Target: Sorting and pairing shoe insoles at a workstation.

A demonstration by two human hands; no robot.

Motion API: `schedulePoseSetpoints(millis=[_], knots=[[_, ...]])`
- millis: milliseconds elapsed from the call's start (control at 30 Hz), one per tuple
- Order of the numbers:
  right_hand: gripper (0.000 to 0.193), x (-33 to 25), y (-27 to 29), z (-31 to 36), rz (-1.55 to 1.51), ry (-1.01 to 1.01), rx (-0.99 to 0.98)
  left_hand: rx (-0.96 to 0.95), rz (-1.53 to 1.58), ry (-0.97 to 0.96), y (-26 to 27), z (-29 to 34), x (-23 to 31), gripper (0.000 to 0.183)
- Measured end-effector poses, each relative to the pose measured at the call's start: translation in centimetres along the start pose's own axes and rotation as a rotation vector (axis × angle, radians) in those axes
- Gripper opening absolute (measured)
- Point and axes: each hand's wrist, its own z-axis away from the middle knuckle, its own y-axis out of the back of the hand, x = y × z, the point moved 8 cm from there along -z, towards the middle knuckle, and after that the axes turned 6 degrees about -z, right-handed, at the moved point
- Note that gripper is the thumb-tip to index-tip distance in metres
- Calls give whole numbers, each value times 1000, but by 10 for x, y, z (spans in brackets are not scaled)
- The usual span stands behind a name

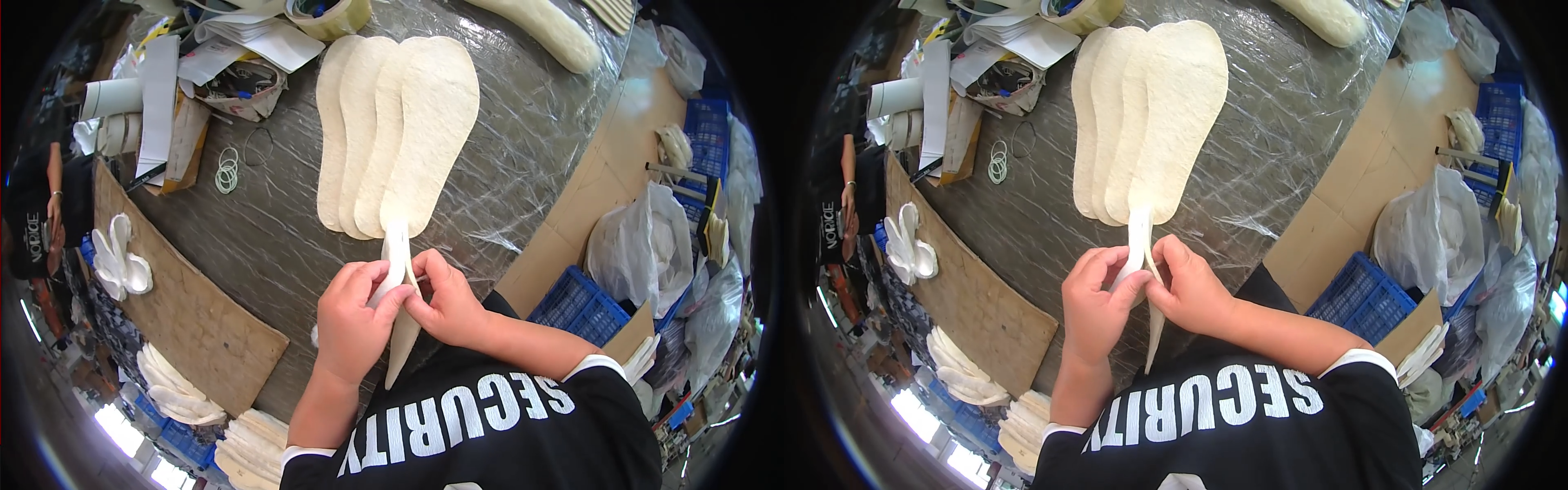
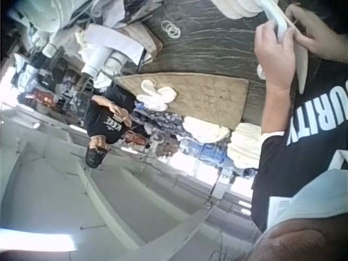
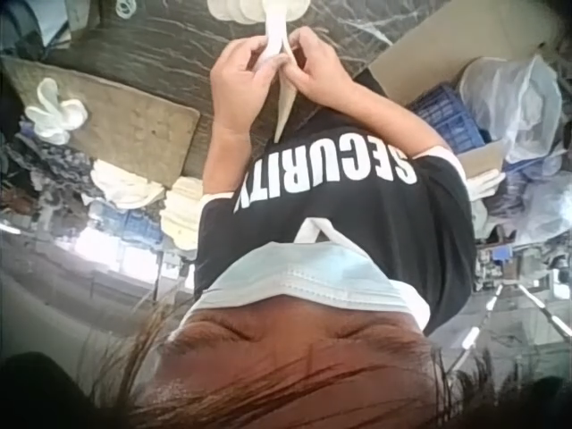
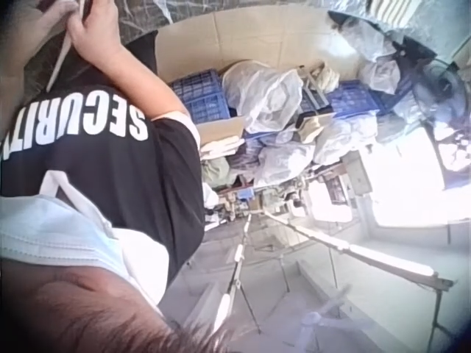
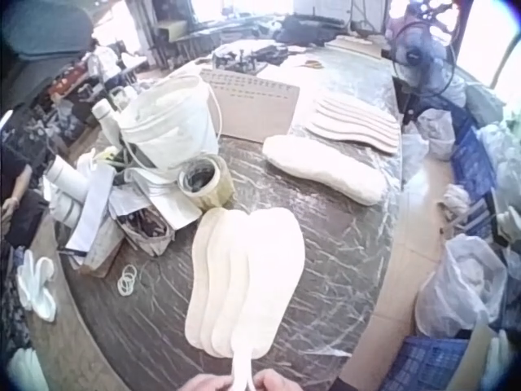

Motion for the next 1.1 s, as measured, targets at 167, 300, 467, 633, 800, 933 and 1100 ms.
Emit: schedulePoseSetpoints(millis=[167, 300, 467, 633, 800, 933, 1100], knots=[[21, -8, 3, 0, 188, 19, -10, -23, -46, -86, 0, -6, -8, 15], [17, -11, 5, 1, 328, 2, 10, 43, 19, -31, -2, -5, -21, 5], [17, -8, 7, 3, 453, 20, 12, 21, 296, 232, -11, 3, -53, 5], [19, -15, 3, 1, 548, 86, -5, 51, 435, 181, -13, 8, -42, 5], [19, -13, 1, 2, 528, 65, -25, 58, 288, 13, -16, 10, -25, 8], [18, -11, 1, 3, 445, 38, -42, 71, 202, -81, -15, 12, -17, 11], [17, -1, -1, 2, 287, -97, -127, 44, 182, -104, -14, 14, -13, 13]])
